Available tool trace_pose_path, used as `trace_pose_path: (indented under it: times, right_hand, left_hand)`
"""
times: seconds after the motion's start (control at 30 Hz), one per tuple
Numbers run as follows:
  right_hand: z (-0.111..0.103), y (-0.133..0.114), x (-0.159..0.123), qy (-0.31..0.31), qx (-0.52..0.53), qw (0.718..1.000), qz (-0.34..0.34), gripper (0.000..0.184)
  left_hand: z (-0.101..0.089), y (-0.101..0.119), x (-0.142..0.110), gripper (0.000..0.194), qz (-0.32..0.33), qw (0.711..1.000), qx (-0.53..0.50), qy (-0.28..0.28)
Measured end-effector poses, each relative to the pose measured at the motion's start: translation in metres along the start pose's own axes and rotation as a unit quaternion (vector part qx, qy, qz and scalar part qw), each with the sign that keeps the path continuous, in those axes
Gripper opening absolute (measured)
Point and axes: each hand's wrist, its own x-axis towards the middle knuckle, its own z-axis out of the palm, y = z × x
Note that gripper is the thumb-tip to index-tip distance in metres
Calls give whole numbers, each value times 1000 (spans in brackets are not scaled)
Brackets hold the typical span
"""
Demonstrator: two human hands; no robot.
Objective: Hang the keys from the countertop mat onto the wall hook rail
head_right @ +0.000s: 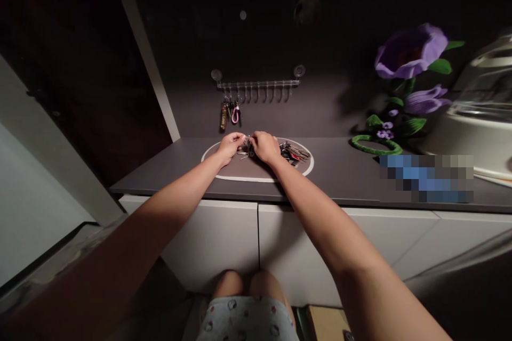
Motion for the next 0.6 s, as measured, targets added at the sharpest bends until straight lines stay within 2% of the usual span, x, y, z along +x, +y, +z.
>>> trace_pose_path:
  times: [0.27, 0.6]
  right_hand:
    - [1, 2, 4, 64, 136, 988, 27, 20]
    - [0, 2, 5, 38, 166, 985, 26, 21]
  left_hand:
    - [-3, -3, 4, 12, -35, 997, -61, -12]
    - [-3, -4, 5, 15, -41, 997, -60, -17]
